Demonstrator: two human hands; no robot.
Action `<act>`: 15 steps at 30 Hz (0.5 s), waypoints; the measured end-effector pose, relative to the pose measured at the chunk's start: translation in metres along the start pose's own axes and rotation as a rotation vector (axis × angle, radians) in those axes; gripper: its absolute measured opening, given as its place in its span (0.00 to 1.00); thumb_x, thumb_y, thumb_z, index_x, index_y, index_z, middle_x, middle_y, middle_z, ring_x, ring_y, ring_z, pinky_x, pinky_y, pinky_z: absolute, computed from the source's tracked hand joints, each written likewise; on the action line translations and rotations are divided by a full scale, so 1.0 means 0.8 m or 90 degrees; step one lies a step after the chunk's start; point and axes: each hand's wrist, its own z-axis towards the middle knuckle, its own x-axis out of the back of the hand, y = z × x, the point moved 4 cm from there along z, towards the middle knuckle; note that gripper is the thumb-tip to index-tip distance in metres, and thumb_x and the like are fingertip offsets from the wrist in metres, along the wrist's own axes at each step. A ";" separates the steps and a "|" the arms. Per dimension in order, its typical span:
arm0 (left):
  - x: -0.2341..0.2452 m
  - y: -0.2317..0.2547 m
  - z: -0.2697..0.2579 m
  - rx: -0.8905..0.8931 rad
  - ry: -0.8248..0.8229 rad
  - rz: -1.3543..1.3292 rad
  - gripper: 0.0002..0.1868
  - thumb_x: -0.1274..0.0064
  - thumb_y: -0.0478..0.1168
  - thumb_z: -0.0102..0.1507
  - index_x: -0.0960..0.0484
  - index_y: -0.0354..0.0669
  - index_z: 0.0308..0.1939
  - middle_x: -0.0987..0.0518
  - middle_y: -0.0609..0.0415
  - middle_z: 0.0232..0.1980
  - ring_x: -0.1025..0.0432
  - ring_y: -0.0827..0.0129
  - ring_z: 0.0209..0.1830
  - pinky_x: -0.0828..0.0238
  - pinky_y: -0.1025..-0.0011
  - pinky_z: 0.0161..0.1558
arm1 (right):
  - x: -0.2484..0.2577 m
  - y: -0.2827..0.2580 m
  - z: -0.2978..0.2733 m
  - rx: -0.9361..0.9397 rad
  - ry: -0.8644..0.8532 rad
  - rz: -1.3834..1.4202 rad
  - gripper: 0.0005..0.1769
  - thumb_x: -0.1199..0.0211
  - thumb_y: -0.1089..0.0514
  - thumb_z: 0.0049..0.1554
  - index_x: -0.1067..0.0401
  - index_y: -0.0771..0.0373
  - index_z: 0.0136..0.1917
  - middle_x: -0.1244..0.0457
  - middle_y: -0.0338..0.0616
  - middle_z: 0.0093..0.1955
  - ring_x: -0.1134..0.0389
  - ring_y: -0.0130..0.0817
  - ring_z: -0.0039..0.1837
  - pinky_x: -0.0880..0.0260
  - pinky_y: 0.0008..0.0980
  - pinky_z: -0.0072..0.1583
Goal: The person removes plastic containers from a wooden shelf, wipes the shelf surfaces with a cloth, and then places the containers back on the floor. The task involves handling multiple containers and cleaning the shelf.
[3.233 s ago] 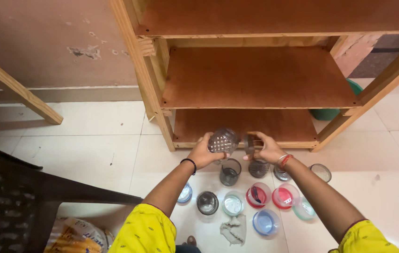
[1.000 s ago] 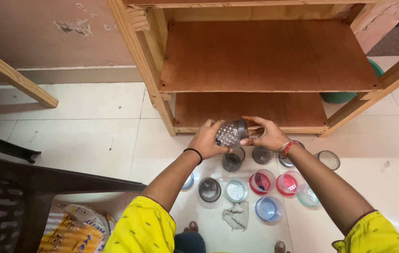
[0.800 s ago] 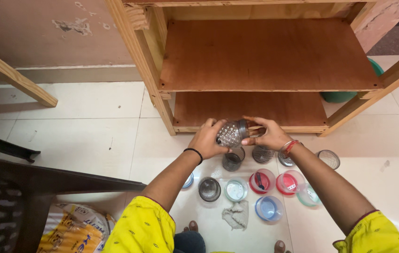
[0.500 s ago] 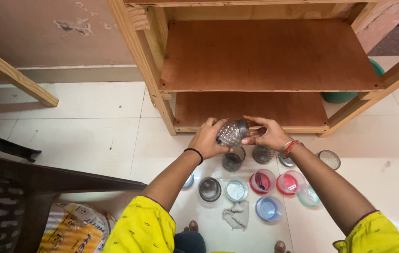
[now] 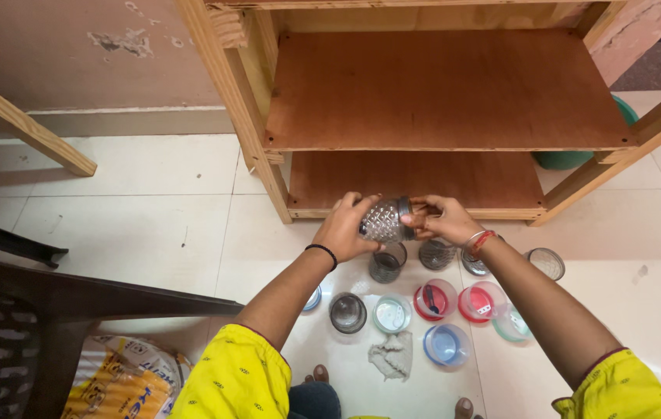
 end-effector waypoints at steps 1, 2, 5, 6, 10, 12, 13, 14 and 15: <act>0.000 -0.001 0.001 0.002 0.001 -0.002 0.52 0.23 0.47 0.41 0.28 0.49 0.68 0.31 0.39 0.64 0.34 0.44 0.65 0.33 0.57 0.63 | 0.000 -0.001 0.001 0.016 -0.004 0.002 0.44 0.23 0.47 0.46 0.33 0.70 0.70 0.35 0.48 0.56 0.28 0.30 0.49 0.21 0.30 0.48; -0.001 -0.003 0.001 0.005 0.001 -0.004 0.52 0.23 0.47 0.41 0.28 0.48 0.68 0.30 0.39 0.63 0.34 0.44 0.64 0.33 0.57 0.63 | -0.001 -0.002 0.000 0.020 -0.010 0.010 0.44 0.23 0.49 0.46 0.34 0.70 0.70 0.35 0.48 0.57 0.28 0.31 0.51 0.21 0.30 0.50; -0.005 -0.011 0.002 0.013 -0.001 -0.022 0.53 0.23 0.49 0.40 0.28 0.45 0.69 0.29 0.38 0.62 0.32 0.45 0.63 0.31 0.58 0.62 | -0.001 -0.007 -0.004 0.033 -0.026 0.012 0.45 0.22 0.54 0.44 0.34 0.67 0.72 0.33 0.48 0.59 0.28 0.31 0.54 0.22 0.31 0.52; -0.007 -0.014 0.003 0.016 -0.003 -0.030 0.54 0.22 0.50 0.40 0.28 0.44 0.69 0.29 0.38 0.62 0.31 0.45 0.62 0.31 0.58 0.62 | 0.000 -0.010 -0.007 0.040 -0.030 -0.003 0.45 0.22 0.55 0.44 0.34 0.66 0.72 0.32 0.47 0.59 0.28 0.30 0.54 0.23 0.31 0.53; -0.015 -0.026 0.006 0.038 -0.028 -0.068 0.56 0.23 0.52 0.39 0.29 0.41 0.69 0.28 0.38 0.60 0.29 0.47 0.60 0.30 0.60 0.61 | -0.002 -0.022 -0.014 0.062 -0.069 -0.035 0.50 0.22 0.64 0.42 0.37 0.59 0.76 0.31 0.47 0.59 0.29 0.32 0.55 0.25 0.31 0.57; -0.017 -0.030 0.007 0.055 -0.044 -0.092 0.57 0.23 0.53 0.39 0.30 0.40 0.69 0.28 0.38 0.59 0.28 0.48 0.59 0.29 0.60 0.60 | -0.001 -0.027 -0.016 0.079 -0.084 -0.035 0.51 0.22 0.65 0.42 0.38 0.58 0.76 0.31 0.45 0.62 0.29 0.32 0.58 0.25 0.31 0.60; -0.018 -0.030 0.008 0.052 -0.043 -0.092 0.57 0.23 0.53 0.39 0.30 0.40 0.69 0.28 0.38 0.59 0.28 0.47 0.59 0.29 0.60 0.60 | -0.001 -0.029 -0.017 0.088 -0.091 -0.034 0.51 0.23 0.66 0.41 0.39 0.58 0.77 0.31 0.44 0.63 0.28 0.32 0.60 0.25 0.31 0.61; -0.018 -0.031 0.008 0.050 -0.042 -0.092 0.58 0.23 0.54 0.39 0.30 0.39 0.69 0.28 0.38 0.59 0.28 0.47 0.59 0.30 0.60 0.60 | -0.001 -0.030 -0.018 0.090 -0.092 -0.036 0.52 0.23 0.66 0.41 0.39 0.58 0.77 0.32 0.44 0.63 0.29 0.32 0.60 0.25 0.32 0.61; -0.019 -0.031 0.008 0.048 -0.041 -0.092 0.58 0.23 0.54 0.39 0.30 0.39 0.69 0.28 0.38 0.59 0.28 0.47 0.59 0.30 0.60 0.60 | -0.001 -0.031 -0.018 0.092 -0.093 -0.037 0.52 0.22 0.65 0.41 0.39 0.58 0.77 0.32 0.44 0.63 0.29 0.32 0.61 0.25 0.33 0.61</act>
